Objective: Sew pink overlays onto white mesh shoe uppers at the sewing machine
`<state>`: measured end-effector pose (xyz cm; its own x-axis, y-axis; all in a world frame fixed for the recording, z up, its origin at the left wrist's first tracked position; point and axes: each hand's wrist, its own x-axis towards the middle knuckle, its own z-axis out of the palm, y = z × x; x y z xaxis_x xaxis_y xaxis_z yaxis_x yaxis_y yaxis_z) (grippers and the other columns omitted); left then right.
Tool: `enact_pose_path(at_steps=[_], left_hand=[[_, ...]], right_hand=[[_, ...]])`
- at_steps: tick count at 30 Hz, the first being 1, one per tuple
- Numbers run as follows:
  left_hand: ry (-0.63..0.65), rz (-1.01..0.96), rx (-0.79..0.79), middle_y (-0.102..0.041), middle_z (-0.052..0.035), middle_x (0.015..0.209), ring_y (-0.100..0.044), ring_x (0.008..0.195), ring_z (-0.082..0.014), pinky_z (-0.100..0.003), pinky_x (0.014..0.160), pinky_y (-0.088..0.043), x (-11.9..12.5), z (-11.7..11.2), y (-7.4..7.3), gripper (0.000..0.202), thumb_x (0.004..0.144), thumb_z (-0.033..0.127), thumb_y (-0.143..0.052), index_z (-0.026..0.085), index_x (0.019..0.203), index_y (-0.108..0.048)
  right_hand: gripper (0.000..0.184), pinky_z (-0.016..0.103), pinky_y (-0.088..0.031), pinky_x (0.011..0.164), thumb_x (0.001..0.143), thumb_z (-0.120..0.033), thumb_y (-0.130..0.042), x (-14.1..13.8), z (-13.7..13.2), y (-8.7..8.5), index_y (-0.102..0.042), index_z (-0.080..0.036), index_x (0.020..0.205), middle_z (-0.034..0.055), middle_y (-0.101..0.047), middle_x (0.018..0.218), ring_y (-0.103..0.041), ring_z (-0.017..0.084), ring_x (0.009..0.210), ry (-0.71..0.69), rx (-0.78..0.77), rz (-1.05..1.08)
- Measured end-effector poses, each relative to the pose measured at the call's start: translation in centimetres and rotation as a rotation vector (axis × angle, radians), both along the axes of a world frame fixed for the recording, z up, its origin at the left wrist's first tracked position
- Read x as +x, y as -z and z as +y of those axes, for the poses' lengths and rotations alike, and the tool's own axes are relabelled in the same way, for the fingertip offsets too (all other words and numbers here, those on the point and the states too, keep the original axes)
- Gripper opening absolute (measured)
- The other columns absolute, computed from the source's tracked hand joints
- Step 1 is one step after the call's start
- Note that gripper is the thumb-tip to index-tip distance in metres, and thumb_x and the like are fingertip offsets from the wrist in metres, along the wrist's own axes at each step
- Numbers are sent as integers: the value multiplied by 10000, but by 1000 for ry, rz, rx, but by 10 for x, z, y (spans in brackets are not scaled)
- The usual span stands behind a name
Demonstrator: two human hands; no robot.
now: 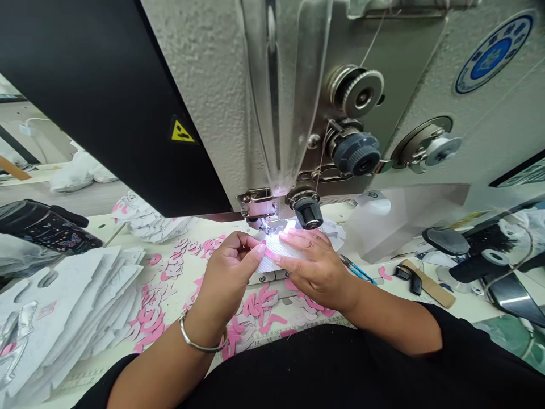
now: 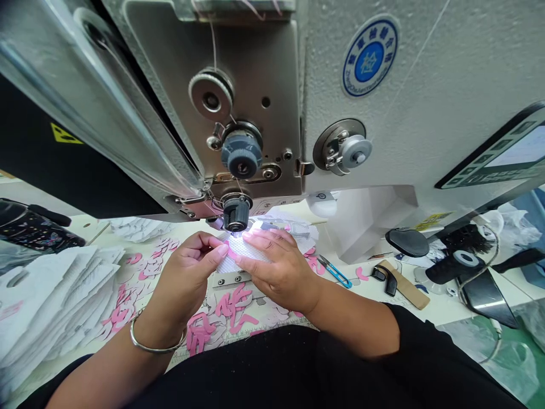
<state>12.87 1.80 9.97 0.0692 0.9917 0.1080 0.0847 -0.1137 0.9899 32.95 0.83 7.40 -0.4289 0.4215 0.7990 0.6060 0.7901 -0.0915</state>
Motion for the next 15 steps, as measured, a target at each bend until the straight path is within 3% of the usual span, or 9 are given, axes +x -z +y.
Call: enact_pose_path(at_steps=[3, 6, 11, 15], left_hand=[[-8, 19, -13, -542, 28, 732, -454, 639, -106, -235, 592, -369, 2, 1, -1, 180, 810, 353, -687, 204, 811, -585], [5, -82, -52, -544, 26, 777, -470, 659, -101, -226, 598, -384, 7, 3, -4, 169, 797, 313, -693, 204, 823, -566], [13, -232, -142, -561, 23, 901, -517, 707, -95, -207, 588, -400, 13, 5, -11, 289, 760, 240, -711, 244, 1014, -574], [43, -209, -157, -555, 22, 830, -487, 640, -81, -203, 541, -375, 14, 10, -14, 193, 745, 211, -695, 202, 903, -584]], right_hand=[[307, 477, -435, 1018, 862, -122, -590, -1, -1, 0, -671, -257, 1126, 107, -613, 1281, -551, 247, 1222, 6, -6, 3], [325, 472, -448, 992, 861, -112, -584, -1, -2, -2, -668, -259, 1139, 104, -606, 1291, -542, 256, 1228, 31, -34, -12], [323, 473, -438, 984, 870, -104, -563, 0, -3, -6, -670, -255, 1135, 100, -620, 1270, -548, 260, 1211, 52, -49, -26], [315, 444, -435, 969, 875, -99, -547, 2, -2, -12, -672, -264, 1112, 80, -636, 1255, -559, 243, 1195, 59, -66, -45]])
